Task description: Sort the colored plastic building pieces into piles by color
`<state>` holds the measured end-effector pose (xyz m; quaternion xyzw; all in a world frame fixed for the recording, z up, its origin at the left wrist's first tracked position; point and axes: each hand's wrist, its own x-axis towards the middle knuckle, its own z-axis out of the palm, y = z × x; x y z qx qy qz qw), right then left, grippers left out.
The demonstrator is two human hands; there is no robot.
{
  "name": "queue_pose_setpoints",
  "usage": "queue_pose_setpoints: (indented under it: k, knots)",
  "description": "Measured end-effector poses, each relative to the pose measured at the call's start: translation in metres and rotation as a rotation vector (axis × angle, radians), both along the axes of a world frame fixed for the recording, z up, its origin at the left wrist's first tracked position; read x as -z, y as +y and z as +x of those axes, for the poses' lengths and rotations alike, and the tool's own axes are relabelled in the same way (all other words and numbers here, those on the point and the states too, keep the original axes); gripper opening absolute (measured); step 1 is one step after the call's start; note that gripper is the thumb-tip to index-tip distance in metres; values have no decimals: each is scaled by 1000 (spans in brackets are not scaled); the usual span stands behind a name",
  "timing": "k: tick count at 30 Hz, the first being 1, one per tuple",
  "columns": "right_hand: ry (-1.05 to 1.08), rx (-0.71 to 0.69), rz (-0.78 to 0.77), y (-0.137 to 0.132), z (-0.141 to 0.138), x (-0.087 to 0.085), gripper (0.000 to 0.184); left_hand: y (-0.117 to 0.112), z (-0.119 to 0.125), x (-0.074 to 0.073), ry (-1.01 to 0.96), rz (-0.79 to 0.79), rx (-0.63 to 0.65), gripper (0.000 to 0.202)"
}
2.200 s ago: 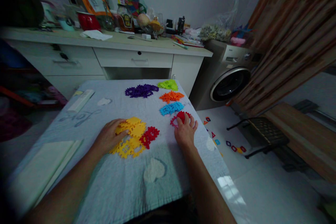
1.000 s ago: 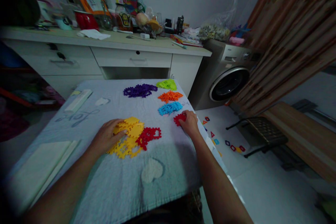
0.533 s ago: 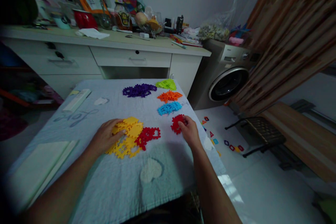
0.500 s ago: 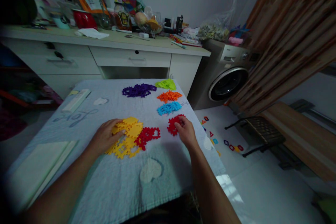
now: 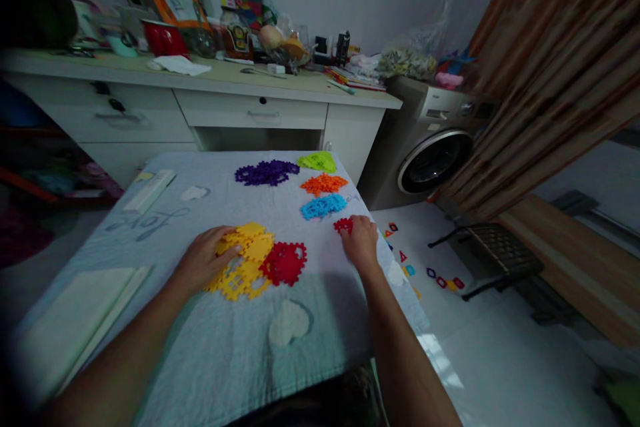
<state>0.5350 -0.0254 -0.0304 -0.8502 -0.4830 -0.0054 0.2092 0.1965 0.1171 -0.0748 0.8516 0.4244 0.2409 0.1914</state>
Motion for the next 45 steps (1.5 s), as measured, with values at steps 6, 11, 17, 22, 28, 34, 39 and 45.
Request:
queue_pose_setpoints:
  k: [6,11,17,22,28,34,39,45]
  knots:
    - [-20,-11,-61,-2,16,17,46,0,-1,3,-4,33,-6,47]
    - [39,43,136,-6,7,22,50,0,-1,4,-20,47,-4,47]
    - [336,18,295,-7,-7,11,24,0,-1,4,-11,25,-9,49]
    - [725,-213,333,15,-55,4,24,-4,1,-2,-28,23,-14,50]
    - [555,-396,249,41,-94,-5,29,-6,1,-6,-90,23,26,48]
    - [158,-230,-121,8,-51,0,101,-7,-2,-2,-46,26,90,80]
    - [143,-356,-277,-16,-48,21,132,-10,2,1,70,23,162,106]
    - [231,-592,-47,1,-100,36,108,-14,10,4,29,46,149,84]
